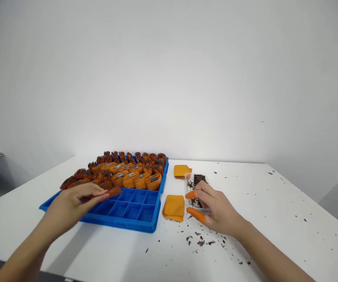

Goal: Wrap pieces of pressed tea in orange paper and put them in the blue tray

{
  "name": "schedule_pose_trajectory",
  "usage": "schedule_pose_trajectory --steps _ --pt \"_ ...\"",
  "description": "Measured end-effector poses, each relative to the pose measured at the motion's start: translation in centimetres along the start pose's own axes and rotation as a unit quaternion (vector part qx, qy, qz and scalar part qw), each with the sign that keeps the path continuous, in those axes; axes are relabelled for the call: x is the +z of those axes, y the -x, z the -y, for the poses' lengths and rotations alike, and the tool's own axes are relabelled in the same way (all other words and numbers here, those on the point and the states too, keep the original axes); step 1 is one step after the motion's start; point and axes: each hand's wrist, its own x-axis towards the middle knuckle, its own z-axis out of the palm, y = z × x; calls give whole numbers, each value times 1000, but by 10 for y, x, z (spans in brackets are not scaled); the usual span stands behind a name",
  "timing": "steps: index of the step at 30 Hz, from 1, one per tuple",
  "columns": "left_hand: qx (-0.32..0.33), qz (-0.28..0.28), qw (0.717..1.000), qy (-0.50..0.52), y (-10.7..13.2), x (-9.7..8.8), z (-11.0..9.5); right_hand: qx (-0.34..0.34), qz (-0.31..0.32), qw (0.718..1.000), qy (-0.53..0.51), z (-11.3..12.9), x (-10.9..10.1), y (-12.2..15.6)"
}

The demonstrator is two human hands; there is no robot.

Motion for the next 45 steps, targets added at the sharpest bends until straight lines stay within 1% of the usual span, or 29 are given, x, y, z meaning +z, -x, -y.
schedule_pose_trajectory --steps 2,4,6,9,12,16,20,22,26,30,34,39,45 --pt "-25 -25 998 -44 -1 -10 28 -4 3 1000 -3 0 1 1" --pt "-35 -39 995 -86 -4 -14 47 -5 4 1000 -8 -1 2 1" --pt "-35 -47 991 -119 -6 -13 59 -2 -3 1000 -9 -1 2 0" --pt "-4 -39 990 -139 -6 -7 67 0 -14 1000 -6 1 1 -1" --pt "29 -50 989 -138 -5 3 71 -4 -18 1000 -5 2 0 -2" --pt "35 -70 989 -126 -4 15 76 -8 -6 1000 -4 3 -1 -1" --pt "31 -96 987 -124 -7 20 82 -8 -3 1000 -13 6 -3 -1" --pt "35 -95 988 -116 -8 21 84 -5 1 1000 -17 8 -3 -2" --pt "57 -85 989 -108 -10 20 85 -5 19 1000 -22 8 -4 -1" --pt "84 -71 985 -132 -14 16 84 -3 35 999 -26 6 -3 0" --pt "105 -31 981 -161 -15 12 84 4 44 999 -26 7 -4 0" --pt "111 21 975 -189 -13 13 84 -1 35 999 -27 10 -5 -3" --pt "109 39 970 -212 -15 13 81 -4 51 998 -26 10 -5 -3"
